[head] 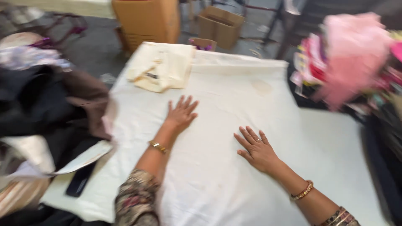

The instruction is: Folding a collared shirt and black trousers on a white table.

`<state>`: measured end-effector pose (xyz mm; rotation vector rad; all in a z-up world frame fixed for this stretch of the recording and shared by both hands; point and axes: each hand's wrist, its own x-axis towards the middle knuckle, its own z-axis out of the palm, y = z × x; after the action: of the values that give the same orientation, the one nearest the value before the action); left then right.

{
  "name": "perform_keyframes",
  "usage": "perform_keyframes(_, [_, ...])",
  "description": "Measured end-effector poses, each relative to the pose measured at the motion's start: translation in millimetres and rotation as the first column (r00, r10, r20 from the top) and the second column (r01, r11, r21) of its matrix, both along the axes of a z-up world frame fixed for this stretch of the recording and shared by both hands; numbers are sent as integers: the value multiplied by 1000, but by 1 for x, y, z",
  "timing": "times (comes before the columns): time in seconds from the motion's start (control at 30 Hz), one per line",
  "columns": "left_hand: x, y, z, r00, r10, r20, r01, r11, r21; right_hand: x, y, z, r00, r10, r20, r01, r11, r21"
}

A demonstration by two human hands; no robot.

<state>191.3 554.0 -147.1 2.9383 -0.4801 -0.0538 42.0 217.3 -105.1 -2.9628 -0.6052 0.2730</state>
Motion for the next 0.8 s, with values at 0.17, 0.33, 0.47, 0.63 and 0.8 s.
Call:
perform_keyframes(0.17, [-95,-65,-5,964,-259,55,259,966,3,-105,-96,-1,991,-114,-68,113,994,-5])
perform_keyframes(0.33, [-213,-162,14,828,-556,-72,561,822,96,-218,-169,-4,978,-180,-106,185,982,40])
perform_keyframes(0.47, [-303,-230,28,357,-913,198,931,364,1,-302,-228,-14,937,-350,-6,350,934,73])
perform_keyframes(0.63, [-340,-274,64,-72,-963,-258,861,70,-503,-400,-315,-14,768,-632,110,593,764,254])
perform_keyframes(0.8, [-320,-289,80,84,-988,-130,784,146,-604,-468,-403,-10,-2,-978,209,920,80,383])
